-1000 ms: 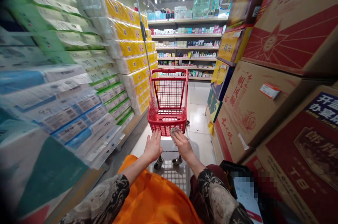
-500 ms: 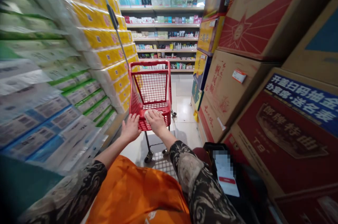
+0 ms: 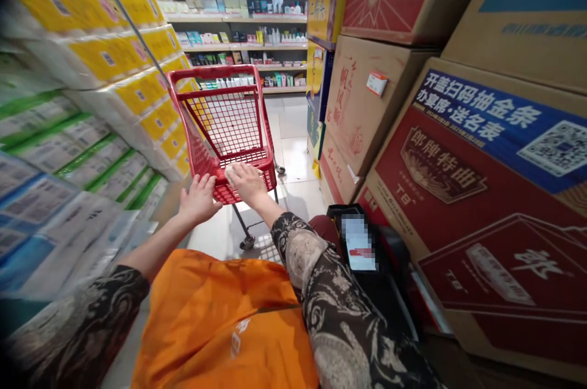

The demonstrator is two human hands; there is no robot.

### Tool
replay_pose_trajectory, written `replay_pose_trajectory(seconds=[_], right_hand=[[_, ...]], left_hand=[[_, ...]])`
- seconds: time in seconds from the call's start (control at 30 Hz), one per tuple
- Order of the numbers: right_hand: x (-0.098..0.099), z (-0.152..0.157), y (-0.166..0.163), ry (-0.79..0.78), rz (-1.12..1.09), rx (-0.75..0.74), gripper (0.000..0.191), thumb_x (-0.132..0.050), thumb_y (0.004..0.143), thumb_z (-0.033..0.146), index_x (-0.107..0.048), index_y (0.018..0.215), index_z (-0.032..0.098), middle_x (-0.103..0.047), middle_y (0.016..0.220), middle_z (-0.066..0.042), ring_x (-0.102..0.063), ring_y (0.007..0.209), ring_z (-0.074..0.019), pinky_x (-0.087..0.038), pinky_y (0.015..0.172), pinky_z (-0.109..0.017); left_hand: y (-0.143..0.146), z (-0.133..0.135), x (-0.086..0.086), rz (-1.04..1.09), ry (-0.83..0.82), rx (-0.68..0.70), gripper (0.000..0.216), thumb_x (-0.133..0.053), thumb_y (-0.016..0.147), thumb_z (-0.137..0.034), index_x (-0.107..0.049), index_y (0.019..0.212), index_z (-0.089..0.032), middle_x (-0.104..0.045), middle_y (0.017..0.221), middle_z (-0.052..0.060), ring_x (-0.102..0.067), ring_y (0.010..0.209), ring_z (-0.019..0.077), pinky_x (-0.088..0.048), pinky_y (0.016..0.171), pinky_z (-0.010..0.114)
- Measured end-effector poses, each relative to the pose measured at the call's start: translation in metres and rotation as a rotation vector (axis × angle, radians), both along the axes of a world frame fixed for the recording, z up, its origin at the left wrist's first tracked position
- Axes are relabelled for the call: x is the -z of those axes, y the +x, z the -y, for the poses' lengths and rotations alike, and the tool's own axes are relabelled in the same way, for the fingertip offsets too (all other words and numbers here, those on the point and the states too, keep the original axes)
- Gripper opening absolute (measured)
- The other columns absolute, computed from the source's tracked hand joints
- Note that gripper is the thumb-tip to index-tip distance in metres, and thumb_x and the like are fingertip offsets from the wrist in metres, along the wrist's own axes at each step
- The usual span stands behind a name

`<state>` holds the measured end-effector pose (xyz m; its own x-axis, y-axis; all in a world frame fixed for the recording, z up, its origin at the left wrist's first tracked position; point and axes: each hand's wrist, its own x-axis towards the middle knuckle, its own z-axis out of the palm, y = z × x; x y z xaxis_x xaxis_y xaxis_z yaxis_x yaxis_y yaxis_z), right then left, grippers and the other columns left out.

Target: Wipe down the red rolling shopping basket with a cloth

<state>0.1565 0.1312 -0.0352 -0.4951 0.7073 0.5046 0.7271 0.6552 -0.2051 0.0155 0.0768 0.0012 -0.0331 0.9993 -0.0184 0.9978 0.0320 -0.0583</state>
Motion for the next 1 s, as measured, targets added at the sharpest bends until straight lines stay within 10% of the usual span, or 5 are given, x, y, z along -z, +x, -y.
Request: replay_pose_trajectory(seconds=[0.27,0.73,0.9,1.0], right_hand=[[-0.014,-0.012,0.06,-0.102,-0.07,0.263,0.031,-0.035,0.093,0.017,-0.057,0.115,0.017,-0.051,0.128,-0.008,-0.039,0.122,-0.0196,-0.029,0.104,-0.036],[-0.024,0.008,0.054,-0.113,0.081,0.067,0.028,-0.046,0.088,0.019,-0.061,0.111,0.02,-0.062,0.099,-0.007,-0.054,0.09,-0.0189,-0.037,0.08,-0.03],[-0.023,0.013,0.057,-0.103,0.128,0.077,0.03,-0.041,0.092,0.032,-0.062,0.112,0.023,-0.064,0.093,-0.007,-0.056,0.086,-0.0179,-0.037,0.074,-0.028],[-0.02,0.012,0.062,-0.085,0.138,0.071,0.031,-0.041,0.092,0.034,-0.062,0.113,0.025,-0.064,0.094,-0.007,-0.057,0.087,-0.0187,-0.037,0.074,-0.029]], left_hand=[[0.021,0.0,0.002,0.044,0.002,0.066,0.068,-0.044,0.077,-0.029,-0.023,0.141,-0.016,-0.02,0.151,0.008,-0.009,0.139,0.027,-0.019,0.108,0.058],[0.03,0.016,0.001,0.08,-0.013,0.159,0.08,-0.054,0.071,-0.021,-0.019,0.142,-0.014,-0.009,0.152,0.011,-0.004,0.14,0.0251,-0.01,0.111,0.053],[0.032,0.03,-0.043,0.485,0.02,0.123,0.085,-0.061,0.072,-0.032,-0.017,0.142,-0.017,-0.018,0.15,0.015,-0.014,0.138,0.0284,-0.016,0.108,0.057],[0.034,0.062,-0.09,0.861,0.27,0.437,0.081,-0.057,0.076,-0.043,-0.016,0.143,-0.024,-0.025,0.149,0.009,-0.024,0.135,0.0259,-0.03,0.106,0.045]])
